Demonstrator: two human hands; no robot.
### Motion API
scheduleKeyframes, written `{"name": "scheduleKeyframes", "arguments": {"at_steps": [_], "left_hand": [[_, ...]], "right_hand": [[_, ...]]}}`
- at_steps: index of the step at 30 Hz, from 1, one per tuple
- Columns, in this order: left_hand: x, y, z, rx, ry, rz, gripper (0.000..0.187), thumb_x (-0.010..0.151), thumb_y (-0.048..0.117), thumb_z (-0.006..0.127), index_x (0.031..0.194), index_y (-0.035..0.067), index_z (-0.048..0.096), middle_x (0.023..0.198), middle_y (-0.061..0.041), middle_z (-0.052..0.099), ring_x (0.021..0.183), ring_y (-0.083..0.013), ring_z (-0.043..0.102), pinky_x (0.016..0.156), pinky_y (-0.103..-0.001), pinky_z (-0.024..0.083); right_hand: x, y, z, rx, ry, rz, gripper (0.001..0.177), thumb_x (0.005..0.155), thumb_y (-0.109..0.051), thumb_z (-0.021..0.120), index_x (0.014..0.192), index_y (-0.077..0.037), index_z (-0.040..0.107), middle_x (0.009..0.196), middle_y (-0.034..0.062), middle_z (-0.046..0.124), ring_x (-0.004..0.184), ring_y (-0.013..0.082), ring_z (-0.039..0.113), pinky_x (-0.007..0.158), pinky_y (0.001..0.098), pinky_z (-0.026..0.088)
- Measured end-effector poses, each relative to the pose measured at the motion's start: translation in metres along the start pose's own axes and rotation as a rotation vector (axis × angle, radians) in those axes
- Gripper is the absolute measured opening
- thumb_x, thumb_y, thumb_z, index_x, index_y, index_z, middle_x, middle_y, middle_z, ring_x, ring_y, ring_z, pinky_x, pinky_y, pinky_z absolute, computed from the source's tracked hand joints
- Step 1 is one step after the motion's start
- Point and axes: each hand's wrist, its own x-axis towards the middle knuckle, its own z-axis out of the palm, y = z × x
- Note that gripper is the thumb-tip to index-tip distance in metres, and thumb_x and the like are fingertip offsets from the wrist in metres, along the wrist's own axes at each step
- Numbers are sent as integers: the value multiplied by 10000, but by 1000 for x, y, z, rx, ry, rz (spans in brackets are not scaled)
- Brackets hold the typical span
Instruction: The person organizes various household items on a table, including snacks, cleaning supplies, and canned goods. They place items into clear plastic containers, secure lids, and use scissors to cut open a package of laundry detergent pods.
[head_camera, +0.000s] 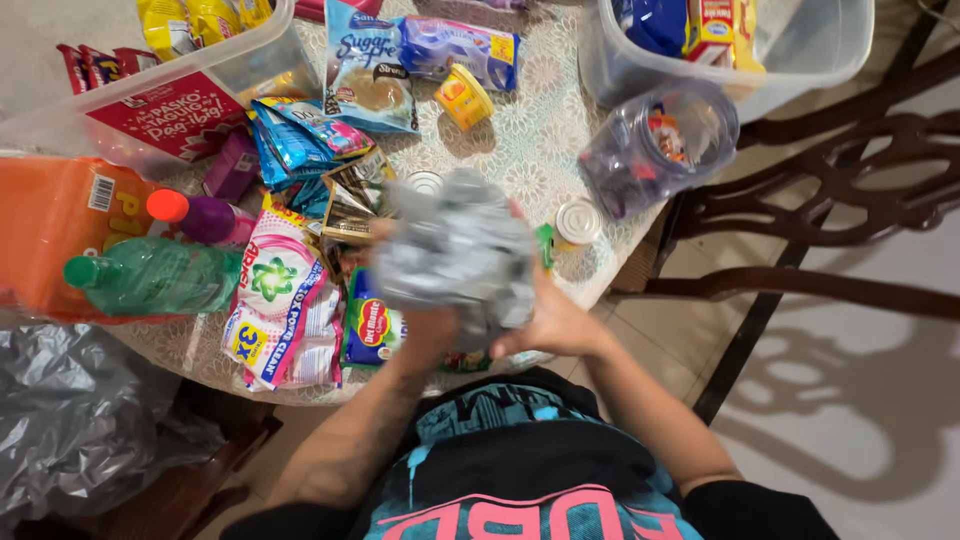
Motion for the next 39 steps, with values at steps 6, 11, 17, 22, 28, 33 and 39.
{"name": "scheduleKeyframes", "arguments": {"at_steps": [6,11,17,22,28,33,39], "left_hand": [[-13,22,22,122,-513,192,521,857,273,881,1275,121,609,1206,-121,607,1102,-290,605,957,-386,502],[-13,87,19,590,-524,456,745,613,265,896,1280,150,583,1463,-222,406,1384,-449,392,1178,-506,340],[-17,70,42,-469,-543,-502,603,773,227,851,1228,146,464,1308,-75,521,1257,-198,504,1094,-362,405],[-15,37,51,-216,-125,-339,383,822,38,809,978,79,462,914,-15,460,822,-147,445,813,-327,418],[1,48,136,91,-586,-90,428,742,130,830,1006,81,496,1176,-118,701,1006,-250,649,909,-363,541],[43,52,133,238,-511,-317,801,757,214,881,1422,61,461,1395,-180,595,1313,-275,573,1120,-415,427],[68,30,70,476,193,-196,515,904,89,730,1383,23,551,1324,-143,655,1261,-273,635,1089,-398,499]], "right_hand": [[-61,62,21,487,527,241,805,809,-291,785,1463,-43,386,1497,169,371,1386,330,400,1151,465,355],[-101,39,-10,750,754,259,632,866,-227,741,1395,-32,456,1400,171,432,1284,322,472,1076,446,418],[-81,-15,8,164,537,150,536,878,-126,704,1364,-18,507,1361,179,446,1250,323,492,1048,429,442],[-64,-77,-9,41,228,32,977,800,-155,891,1567,-157,285,1635,9,253,1554,193,287,1273,378,296],[-114,-4,-94,24,331,298,913,711,-194,911,1494,-45,466,1411,80,560,1307,199,542,1132,365,441],[-183,28,-262,1,341,639,689,710,-167,841,1330,22,608,1196,110,707,1095,227,663,946,372,550],[-185,208,-354,-416,769,998,648,735,-151,787,1344,-13,614,1191,114,702,1065,226,660,913,371,538]]}}
